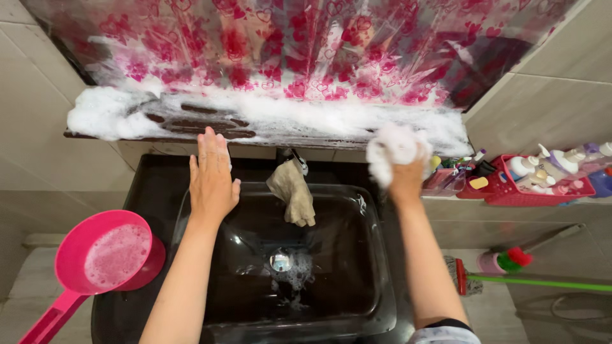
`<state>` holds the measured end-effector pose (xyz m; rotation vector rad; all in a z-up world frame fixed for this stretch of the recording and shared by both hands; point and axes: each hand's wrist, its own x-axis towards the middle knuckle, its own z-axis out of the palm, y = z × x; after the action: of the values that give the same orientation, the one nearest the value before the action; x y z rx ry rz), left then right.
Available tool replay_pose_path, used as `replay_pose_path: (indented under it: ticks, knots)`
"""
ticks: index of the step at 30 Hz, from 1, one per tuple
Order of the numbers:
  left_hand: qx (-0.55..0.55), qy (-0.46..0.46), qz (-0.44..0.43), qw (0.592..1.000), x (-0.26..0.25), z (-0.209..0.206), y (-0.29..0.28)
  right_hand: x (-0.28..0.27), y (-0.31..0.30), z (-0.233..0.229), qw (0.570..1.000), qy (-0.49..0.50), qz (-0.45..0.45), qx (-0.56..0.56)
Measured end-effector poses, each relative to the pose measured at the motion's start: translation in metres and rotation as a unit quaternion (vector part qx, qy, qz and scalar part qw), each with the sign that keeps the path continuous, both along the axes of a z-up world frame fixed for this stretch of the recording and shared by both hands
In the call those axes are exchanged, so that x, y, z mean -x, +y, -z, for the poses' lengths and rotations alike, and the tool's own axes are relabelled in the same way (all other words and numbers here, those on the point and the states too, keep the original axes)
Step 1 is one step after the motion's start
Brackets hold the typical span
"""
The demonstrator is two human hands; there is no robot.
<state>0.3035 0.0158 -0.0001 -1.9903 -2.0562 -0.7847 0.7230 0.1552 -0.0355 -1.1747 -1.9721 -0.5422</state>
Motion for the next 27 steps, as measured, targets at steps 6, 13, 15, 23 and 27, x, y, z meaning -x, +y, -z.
replay_pose_path:
  ticks: [6, 13, 15, 23, 27]
  knots:
    - [-0.014, -0.035, 0.008, 0.999, -0.003, 0.0, 0.0, -0.037, 0.008, -0.006, 0.994, 0.08, 0.066, 0.044]
    - [-0.032, -0.054, 0.024, 0.998, -0.002, 0.0, 0.0, -0.019, 0.043, 0.046, 0.963, 0.172, 0.173, 0.113]
    - [-0.032, -0.059, 0.027, 0.997, -0.002, 0.001, 0.0, 0.0, 0.049, 0.062, 0.969, 0.13, 0.166, 0.126]
    - [-0.031, -0.061, 0.046, 0.997, 0.005, -0.001, -0.002, 0.151, 0.013, 0.057, 0.987, 0.0, 0.087, 0.131]
    - [-0.016, -0.044, 0.056, 0.997, 0.012, -0.003, -0.003, 0.234, -0.023, 0.025, 0.982, -0.018, 0.05, 0.181]
